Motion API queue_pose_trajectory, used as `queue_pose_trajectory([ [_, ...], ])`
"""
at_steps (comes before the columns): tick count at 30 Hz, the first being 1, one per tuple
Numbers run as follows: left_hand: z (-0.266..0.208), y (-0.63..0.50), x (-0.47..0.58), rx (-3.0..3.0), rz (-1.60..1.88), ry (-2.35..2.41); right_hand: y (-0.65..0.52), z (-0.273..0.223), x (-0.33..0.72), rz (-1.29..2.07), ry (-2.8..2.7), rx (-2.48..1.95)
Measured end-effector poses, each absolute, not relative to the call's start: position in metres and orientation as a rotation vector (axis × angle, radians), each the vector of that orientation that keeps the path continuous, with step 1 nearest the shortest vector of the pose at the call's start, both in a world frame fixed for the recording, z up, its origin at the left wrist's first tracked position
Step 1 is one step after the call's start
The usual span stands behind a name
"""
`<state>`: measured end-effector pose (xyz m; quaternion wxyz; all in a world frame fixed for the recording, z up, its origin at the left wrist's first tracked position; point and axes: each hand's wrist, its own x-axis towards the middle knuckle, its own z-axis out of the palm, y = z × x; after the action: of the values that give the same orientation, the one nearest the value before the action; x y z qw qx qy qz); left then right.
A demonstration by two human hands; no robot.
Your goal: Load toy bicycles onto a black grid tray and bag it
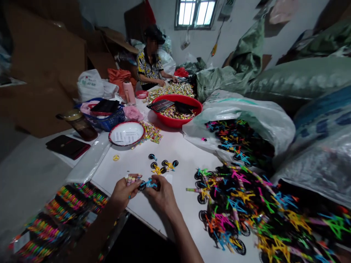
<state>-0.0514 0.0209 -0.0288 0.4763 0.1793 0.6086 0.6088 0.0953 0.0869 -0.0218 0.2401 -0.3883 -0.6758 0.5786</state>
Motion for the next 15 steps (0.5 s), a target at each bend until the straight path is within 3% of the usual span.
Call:
queue_pose_trajectory([
  [4,-0.027,0.017,-0.047,0.608,1.411,1.596,0.084,-0.02,0.105,1.95,-1.678,-0.964],
  [12,-0.037,0.004,-0.038,0.62,1.337,1.598,0.087,-0.001,0.117,1.658,-1.673,-1.046],
  [15,-0.035,-0.001,-0.032,0.654,1.298,1.495,0.083,-0.002,0.114,1.814,-1.641,-1.062],
])
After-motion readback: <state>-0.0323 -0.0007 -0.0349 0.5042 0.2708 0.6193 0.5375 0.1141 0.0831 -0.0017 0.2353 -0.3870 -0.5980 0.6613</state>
